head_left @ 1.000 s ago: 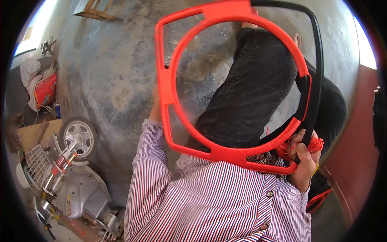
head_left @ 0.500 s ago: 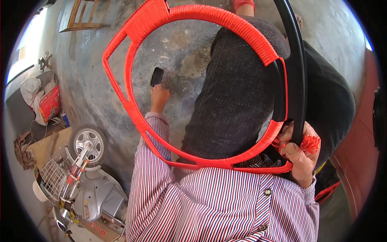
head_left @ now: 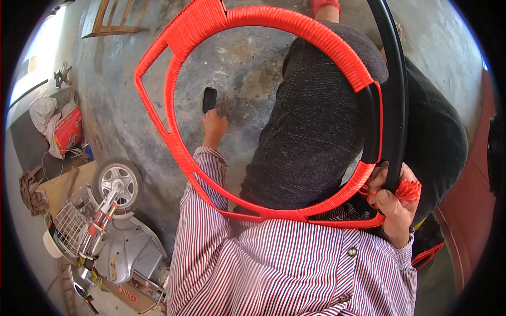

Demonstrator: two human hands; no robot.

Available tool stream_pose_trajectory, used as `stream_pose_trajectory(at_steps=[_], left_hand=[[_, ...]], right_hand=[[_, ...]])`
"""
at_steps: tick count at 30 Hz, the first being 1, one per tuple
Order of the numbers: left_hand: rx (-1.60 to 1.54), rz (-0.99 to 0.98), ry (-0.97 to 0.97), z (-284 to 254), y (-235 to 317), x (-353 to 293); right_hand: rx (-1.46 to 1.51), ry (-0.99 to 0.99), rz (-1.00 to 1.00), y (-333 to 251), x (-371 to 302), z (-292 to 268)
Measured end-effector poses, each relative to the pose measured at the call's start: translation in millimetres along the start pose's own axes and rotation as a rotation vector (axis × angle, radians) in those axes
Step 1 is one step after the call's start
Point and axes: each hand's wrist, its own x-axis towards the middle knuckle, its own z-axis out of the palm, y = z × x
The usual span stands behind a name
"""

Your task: Weaving red plastic cord around a circular black frame to create a chair or stool seat.

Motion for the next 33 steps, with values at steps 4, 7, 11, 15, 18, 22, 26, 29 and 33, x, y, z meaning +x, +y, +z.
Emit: stream_pose_trajectory(at_steps=[4,7,11,15,18,22,26,29,33], left_hand=[[-0.028,-0.015,0.005,-4,9,-5],[-0.058,-0.005,0.028,1,4,-5],[-0.103,-0.006,0.047,6,5,-5],[-0.088,-0.009,0.047,7,5,-3],[-0.066,-0.012,0.030,6,5,-3],[-0.083,-0.016,0.026,4,7,-4],[-0.072,-0.027,0.019,2,9,-5],[-0.099,-0.062,0.003,2,12,-5],[-0.170,-0.130,0.064,12,-2,0]], right_hand=[[0.001,-0.004,0.021,-2,1,1],[-0.002,-0.011,0.039,-3,0,1],[0.000,0.004,0.035,-1,1,2],[0.003,-0.009,0.033,-1,3,2],[0.001,-0.012,0.042,-2,4,3],[-0.003,-0.021,0.035,-2,5,3],[-0.001,-0.012,0.015,-1,5,4],[-0.006,-0.028,0.034,-3,6,3],[-0.011,-0.035,0.034,-3,7,4]])
